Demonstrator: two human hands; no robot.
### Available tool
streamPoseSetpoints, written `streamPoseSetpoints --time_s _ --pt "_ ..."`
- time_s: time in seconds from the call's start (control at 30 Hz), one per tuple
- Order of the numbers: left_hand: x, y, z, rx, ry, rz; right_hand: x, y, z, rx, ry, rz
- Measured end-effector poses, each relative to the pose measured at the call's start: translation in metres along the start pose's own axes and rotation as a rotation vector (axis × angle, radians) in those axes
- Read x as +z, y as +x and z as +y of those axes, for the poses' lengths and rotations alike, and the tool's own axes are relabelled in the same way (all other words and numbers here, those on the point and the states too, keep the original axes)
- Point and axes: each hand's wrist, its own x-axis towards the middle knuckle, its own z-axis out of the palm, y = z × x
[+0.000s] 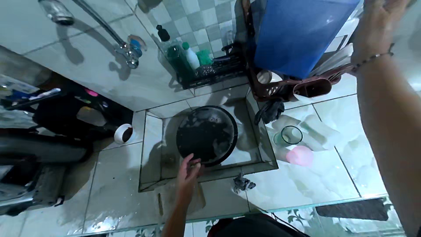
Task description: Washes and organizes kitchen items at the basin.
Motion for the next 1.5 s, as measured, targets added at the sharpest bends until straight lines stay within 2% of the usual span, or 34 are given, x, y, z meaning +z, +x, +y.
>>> streamPoseSetpoints --time_s 0.1,0.27,0.37,0.43,0.5,0.53,0.6,0.73,0.8,0.87,0.93,1.0,1.07,1.17,1.27,1.37,1.5 --pt "-0.004 0.004 0.003 -0.017 -0.002 0.010 -0.015 -0.059 -0.016 -0.111 0.040 -0.110" --pt "-0.016 0.010 -0.006 0.020 0.039 -0.035 -0.029 -0.194 -0.051 -0.238 -0.087 -0.372" --pt "-0.020 0.013 -0.014 0.018 0.025 -0.076 -0.021 -0.285 -0.060 -0.119 -0.170 -0.638" --pt "-0.023 0.017 -0.020 0.026 0.030 -0.112 -0.004 -0.344 -0.056 -0.017 -0.248 -0.967" --pt "-0.026 0.020 -0.024 0.039 0.044 -0.163 0.015 -0.393 -0.058 0.072 -0.438 -1.323" --pt "-0.027 0.021 -0.023 0.045 0.053 -0.192 0.023 -0.413 -0.062 0.109 -0.525 -1.426" --pt "-0.030 0.027 -0.018 0.062 0.083 -0.230 0.042 -0.445 -0.068 0.165 -0.666 -1.487" --pt "-0.034 0.054 0.012 0.151 0.172 -0.291 0.059 -0.488 -0.063 0.210 -0.738 -1.335" --pt "-0.035 0.075 0.040 0.215 0.226 -0.309 0.062 -0.504 -0.054 0.150 -0.733 -1.221" --pt "-0.035 0.103 0.071 0.297 0.263 -0.307 0.064 -0.511 -0.043 0.099 -0.698 -1.122" --pt "-0.027 0.142 0.102 0.368 0.285 -0.256 0.064 -0.503 -0.036 0.143 -0.645 -1.063" --pt "-0.022 0.178 0.133 0.421 0.316 -0.179 0.065 -0.484 -0.035 0.254 -0.493 -0.940" --pt "-0.016 0.211 0.160 0.441 0.318 -0.085 0.065 -0.459 -0.038 0.414 -0.209 -0.748" --pt "-0.003 0.258 0.182 0.478 0.254 0.049 0.069 -0.421 -0.048 0.824 0.422 -0.386" --pt "0.011 0.289 0.194 0.477 0.281 0.138 0.071 -0.385 -0.057 1.100 0.779 -0.121" --pt "0.024 0.306 0.200 0.416 0.341 0.218 0.075 -0.365 -0.050 1.141 0.907 -0.070" --pt "0.035 0.321 0.201 0.354 0.386 0.335 0.082 -0.354 -0.031 1.122 0.862 -0.184"
